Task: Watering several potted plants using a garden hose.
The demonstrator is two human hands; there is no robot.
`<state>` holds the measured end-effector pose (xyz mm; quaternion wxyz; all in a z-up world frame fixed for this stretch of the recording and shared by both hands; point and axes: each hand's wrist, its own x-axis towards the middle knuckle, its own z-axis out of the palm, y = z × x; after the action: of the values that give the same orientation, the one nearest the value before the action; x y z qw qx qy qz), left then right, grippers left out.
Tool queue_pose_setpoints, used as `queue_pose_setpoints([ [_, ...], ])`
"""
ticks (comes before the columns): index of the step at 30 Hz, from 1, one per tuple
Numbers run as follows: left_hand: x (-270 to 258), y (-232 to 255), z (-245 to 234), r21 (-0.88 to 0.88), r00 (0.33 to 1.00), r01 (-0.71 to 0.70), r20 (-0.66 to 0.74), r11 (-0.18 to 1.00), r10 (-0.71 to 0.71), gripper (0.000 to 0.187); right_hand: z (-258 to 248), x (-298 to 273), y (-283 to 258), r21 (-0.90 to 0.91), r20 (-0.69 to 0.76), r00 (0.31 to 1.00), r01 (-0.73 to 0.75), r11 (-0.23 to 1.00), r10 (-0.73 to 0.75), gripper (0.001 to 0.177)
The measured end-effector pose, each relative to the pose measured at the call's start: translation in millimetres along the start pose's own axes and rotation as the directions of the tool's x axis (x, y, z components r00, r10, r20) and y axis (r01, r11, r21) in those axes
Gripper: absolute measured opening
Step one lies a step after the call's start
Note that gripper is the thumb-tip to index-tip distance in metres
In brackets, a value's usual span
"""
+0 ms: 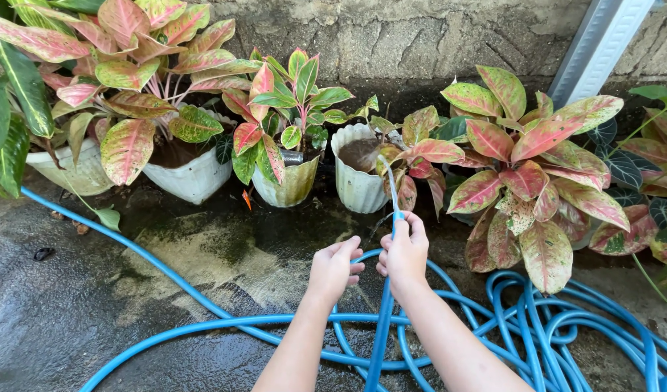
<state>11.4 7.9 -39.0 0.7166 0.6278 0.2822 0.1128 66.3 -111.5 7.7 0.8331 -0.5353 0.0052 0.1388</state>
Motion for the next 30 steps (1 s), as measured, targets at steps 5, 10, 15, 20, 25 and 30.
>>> queue_pose_setpoints([
  [5,-1.1,1.2,0.3,-0.066,1.0,0.012,0.009,0.998,-0.011,0.056,0.6,-0.6,-0.4,-0.003,-0.001,1.0,0.004,1.0,-0.004,0.019],
  [10,-4.9,5.2,0.7,-0.106,1.0,0.024,0.019,0.994,-0.022,0.056,1.8,0.3,0.6,-0.006,-0.005,1.0,0.003,1.0,-0.003,0.019],
  [15,-9.5,9.9,1.1,-0.159,0.999,0.033,0.031,0.987,-0.028,0.053,2.9,-0.7,0.3,0.004,0.001,1.0,0.011,1.0,-0.011,0.019],
  [20,-9.9,11.3,1.9,-0.174,0.999,0.04,0.028,0.984,-0.036,0.052,3.4,-1.8,-0.3,0.0,0.004,1.0,0.013,1.0,-0.013,0.019],
  [25,-16.5,16.1,2.8,-0.18,0.999,0.037,0.023,0.983,-0.033,0.052,0.3,1.1,2.6,0.005,0.012,1.0,0.013,1.0,-0.013,0.019],
  [30,-14.3,14.1,2.9,-0.191,0.999,0.035,0.014,0.981,-0.033,0.053,3.6,-2.9,2.3,-0.014,0.0,1.0,0.011,1.0,-0.011,0.02],
])
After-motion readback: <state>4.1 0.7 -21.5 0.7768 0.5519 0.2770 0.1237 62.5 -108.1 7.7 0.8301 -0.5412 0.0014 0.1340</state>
